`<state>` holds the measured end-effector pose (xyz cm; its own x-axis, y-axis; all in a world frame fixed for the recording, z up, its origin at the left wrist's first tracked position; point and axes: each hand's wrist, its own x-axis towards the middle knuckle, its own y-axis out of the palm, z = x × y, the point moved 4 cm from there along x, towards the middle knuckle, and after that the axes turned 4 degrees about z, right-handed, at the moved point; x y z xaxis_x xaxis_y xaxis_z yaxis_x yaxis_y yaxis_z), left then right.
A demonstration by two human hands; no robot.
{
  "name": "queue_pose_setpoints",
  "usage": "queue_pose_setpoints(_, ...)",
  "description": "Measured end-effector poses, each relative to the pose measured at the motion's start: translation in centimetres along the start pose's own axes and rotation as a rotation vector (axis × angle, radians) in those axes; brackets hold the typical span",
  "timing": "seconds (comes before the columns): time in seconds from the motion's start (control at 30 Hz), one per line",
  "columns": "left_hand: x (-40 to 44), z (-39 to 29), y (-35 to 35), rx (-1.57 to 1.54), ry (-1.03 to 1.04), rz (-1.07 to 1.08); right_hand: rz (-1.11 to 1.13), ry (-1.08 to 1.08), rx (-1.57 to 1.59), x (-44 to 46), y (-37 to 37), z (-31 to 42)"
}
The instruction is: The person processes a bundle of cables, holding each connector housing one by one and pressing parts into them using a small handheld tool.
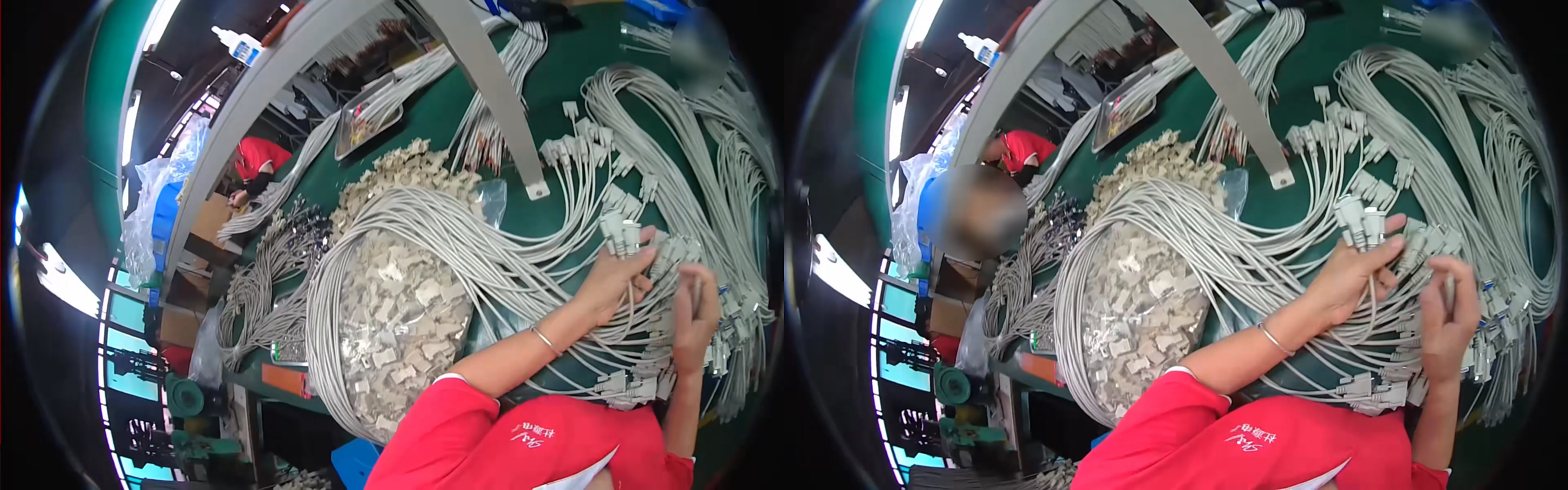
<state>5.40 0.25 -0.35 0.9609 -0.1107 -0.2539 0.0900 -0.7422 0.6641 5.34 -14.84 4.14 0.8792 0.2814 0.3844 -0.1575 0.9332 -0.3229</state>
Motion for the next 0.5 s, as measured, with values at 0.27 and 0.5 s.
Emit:
queue_pose_setpoints(0.27, -0.2, 0.6, 1.6, 0.572, 0.148, 0.017, -0.035, 0.086, 0.111, 1.8, 0.1, -1.6)
queue_pose_setpoints(0.5, -0.9, -0.1, 3.6, 1.117, 0.544, 0.108, 0.092, 0.046, 0.08, 1.9, -0.1, -1.7)
